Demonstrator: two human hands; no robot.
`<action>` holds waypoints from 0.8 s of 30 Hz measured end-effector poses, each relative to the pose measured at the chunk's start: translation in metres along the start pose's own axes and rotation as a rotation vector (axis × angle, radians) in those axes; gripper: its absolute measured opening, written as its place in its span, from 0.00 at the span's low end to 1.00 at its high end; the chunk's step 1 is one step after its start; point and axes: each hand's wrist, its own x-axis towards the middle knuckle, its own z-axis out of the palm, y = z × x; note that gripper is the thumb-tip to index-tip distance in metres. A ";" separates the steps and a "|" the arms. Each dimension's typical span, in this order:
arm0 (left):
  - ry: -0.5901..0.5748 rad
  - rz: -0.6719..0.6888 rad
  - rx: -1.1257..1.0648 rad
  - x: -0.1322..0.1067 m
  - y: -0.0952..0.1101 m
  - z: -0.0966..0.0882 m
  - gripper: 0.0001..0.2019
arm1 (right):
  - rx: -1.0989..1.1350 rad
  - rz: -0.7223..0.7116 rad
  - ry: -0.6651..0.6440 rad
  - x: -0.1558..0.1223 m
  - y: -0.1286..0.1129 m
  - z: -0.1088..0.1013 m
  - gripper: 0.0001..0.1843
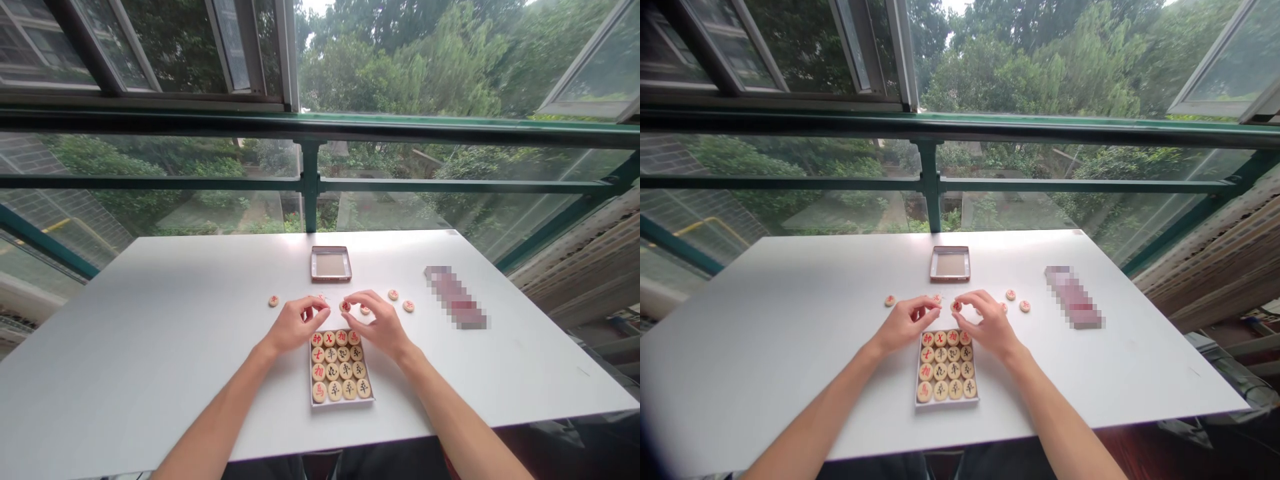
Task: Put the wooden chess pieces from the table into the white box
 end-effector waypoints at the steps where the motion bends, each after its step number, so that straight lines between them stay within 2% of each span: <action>1: -0.008 -0.017 -0.027 0.000 0.000 0.001 0.14 | 0.005 -0.017 0.008 0.000 -0.002 0.002 0.14; 7: -0.071 -0.063 -0.128 -0.001 0.002 0.007 0.16 | -0.002 -0.126 0.044 -0.003 -0.008 0.010 0.19; 12: -0.059 -0.083 -0.164 -0.002 0.005 0.009 0.16 | 0.008 -0.156 0.009 -0.005 -0.014 0.013 0.19; 20: -0.045 -0.087 -0.237 -0.001 0.002 0.008 0.14 | 0.029 -0.082 0.000 -0.005 -0.009 0.017 0.17; 24: -0.082 -0.082 -0.291 -0.001 0.002 0.007 0.15 | 0.044 -0.058 -0.006 -0.006 -0.006 0.017 0.17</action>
